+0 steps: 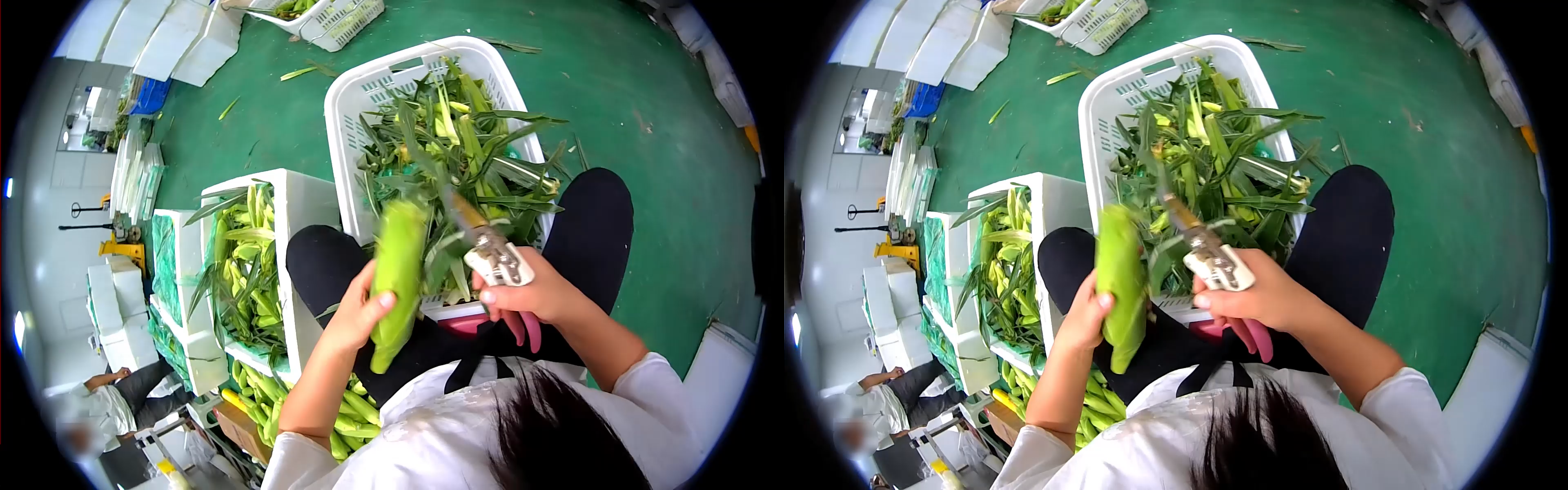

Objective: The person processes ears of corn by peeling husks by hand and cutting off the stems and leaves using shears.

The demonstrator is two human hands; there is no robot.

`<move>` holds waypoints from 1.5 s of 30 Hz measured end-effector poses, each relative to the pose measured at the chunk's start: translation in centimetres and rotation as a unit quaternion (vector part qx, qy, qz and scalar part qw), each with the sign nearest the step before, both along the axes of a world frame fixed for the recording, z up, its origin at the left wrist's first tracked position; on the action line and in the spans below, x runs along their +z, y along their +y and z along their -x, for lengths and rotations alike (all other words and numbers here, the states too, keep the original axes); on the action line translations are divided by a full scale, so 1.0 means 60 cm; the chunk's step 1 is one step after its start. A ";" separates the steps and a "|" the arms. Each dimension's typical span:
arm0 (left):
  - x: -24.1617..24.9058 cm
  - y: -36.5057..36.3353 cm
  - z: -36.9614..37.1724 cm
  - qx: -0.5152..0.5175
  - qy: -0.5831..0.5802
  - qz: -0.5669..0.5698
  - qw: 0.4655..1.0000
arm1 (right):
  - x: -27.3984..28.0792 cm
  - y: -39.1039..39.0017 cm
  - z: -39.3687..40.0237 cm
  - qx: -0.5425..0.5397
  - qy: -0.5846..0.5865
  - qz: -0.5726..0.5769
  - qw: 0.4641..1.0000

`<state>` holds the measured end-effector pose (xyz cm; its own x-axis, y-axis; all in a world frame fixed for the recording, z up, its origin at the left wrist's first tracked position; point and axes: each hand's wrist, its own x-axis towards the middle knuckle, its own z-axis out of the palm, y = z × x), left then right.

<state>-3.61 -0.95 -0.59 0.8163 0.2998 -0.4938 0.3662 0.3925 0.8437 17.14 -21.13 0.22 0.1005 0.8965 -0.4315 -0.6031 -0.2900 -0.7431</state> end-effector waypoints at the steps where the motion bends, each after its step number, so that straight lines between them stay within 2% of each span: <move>1: 0.005 0.002 -0.012 0.042 -0.033 0.042 0.998 | -0.007 -0.005 0.011 -0.051 -0.008 0.015 0.999; 3: 0.020 0.005 -0.038 0.142 -0.062 0.001 0.988 | -0.007 -0.025 0.019 -0.018 0.071 0.009 0.997; 5: 0.013 0.015 -0.058 0.243 -0.121 -0.024 0.962 | -0.012 -0.039 0.047 0.037 0.019 -0.058 0.997; 7: 0.012 0.016 -0.087 0.312 -0.169 -0.085 0.931 | -0.018 -0.047 0.075 0.079 0.023 -0.023 0.996; 11: 0.009 -0.013 -0.111 0.383 -0.220 -0.071 0.894 | -0.054 -0.020 0.106 0.000 0.095 0.035 0.995; 12: 0.003 -0.029 -0.110 0.394 -0.210 -0.059 0.893 | -0.057 -0.003 0.097 -0.009 0.083 0.057 0.995; 13: -0.013 -0.044 -0.104 0.391 -0.211 -0.053 0.894 | -0.052 0.018 0.095 -0.060 0.068 0.058 0.994; 15: -0.019 -0.068 -0.104 0.412 -0.190 -0.071 0.889 | -0.088 0.050 0.088 -0.116 -0.054 0.038 0.991; 18: -0.027 -0.057 -0.105 0.474 -0.192 -0.027 0.859 | -0.106 0.073 0.080 -0.081 -0.192 0.030 0.978; 19: -0.031 -0.041 -0.099 0.485 -0.183 0.065 0.853 | -0.117 0.072 0.089 -0.118 -0.185 0.008 0.976; 21: -0.044 0.005 -0.073 0.495 -0.165 0.245 0.817 | -0.082 0.047 0.069 -0.029 0.045 0.037 0.998; 22: -0.054 0.020 -0.060 0.501 -0.151 0.307 0.795 | -0.083 0.030 0.062 0.006 0.139 -0.006 0.990; 23: -0.047 0.025 -0.056 0.504 -0.142 0.320 0.789 | -0.074 0.015 0.060 -0.011 0.173 -0.012 0.985; 25: -0.042 0.022 -0.053 0.517 -0.127 0.199 0.823 | -0.051 0.011 0.059 -0.093 0.060 0.028 0.994; 26: -0.036 0.012 -0.051 0.502 -0.111 0.179 0.839 | -0.063 0.011 0.057 -0.118 -0.015 0.028 0.992; 27: -0.026 0.002 -0.053 0.483 -0.095 0.161 0.855 | -0.061 0.014 0.050 -0.109 -0.109 0.045 0.987; 28: -0.021 -0.006 -0.057 0.462 -0.082 0.142 0.871 | -0.048 0.030 0.045 -0.079 -0.245 0.004 0.966; 29: -0.025 -0.012 -0.057 0.438 -0.086 0.162 0.880 | -0.038 0.048 0.047 -0.046 -0.375 -0.039 0.925; 30: -0.023 -0.024 -0.066 0.442 -0.086 0.149 0.880 | -0.035 0.060 0.054 -0.018 -0.371 -0.049 0.927; 31: -0.017 -0.034 -0.075 0.448 -0.086 0.134 0.880 | -0.036 0.067 0.063 0.019 -0.453 -0.021 0.891; 33: -0.026 -0.031 -0.062 0.415 -0.102 0.157 0.890 | -0.038 0.072 0.066 0.033 -0.413 -0.009 0.910; 35: -0.015 -0.024 -0.049 0.403 -0.131 0.193 0.885 | -0.046 0.057 0.068 -0.067 -0.172 0.015 0.983; 36: -0.024 -0.022 -0.036 0.367 -0.149 0.230 0.889 | -0.048 0.054 0.071 -0.128 -0.084 0.019 0.988; 37: -0.043 -0.015 -0.016 0.342 -0.185 0.312 0.867 | -0.041 0.055 0.068 -0.156 -0.045 0.035 0.986; 39: -0.026 -0.010 -0.033 0.310 -0.259 0.372 0.836 | -0.061 0.037 0.046 -0.181 -0.133 0.106 0.969; 40: -0.003 -0.010 -0.041 0.333 -0.226 0.406 0.820 | -0.048 0.042 0.037 -0.163 -0.350 0.144 0.911; 41: -0.019 -0.004 -0.029 0.322 -0.219 0.405 0.827 | -0.035 0.045 0.028 -0.139 -0.549 0.175 0.805; 42: -0.051 0.001 -0.010 0.311 -0.214 0.404 0.833 | -0.039 0.037 0.018 -0.146 -0.700 0.124 0.688; 43: -0.069 0.001 0.001 0.297 -0.207 0.404 0.840 | -0.027 0.029 0.013 -0.119 -0.705 0.132 0.687; 44: -0.059 -0.009 0.001 0.306 -0.140 0.290 0.896 | -0.010 0.019 0.017 -0.097 -0.595 0.128 0.787; 45: -0.056 -0.013 0.001 0.289 -0.129 0.212 0.925 | 0.002 0.010 0.021 -0.074 -0.472 0.123 0.870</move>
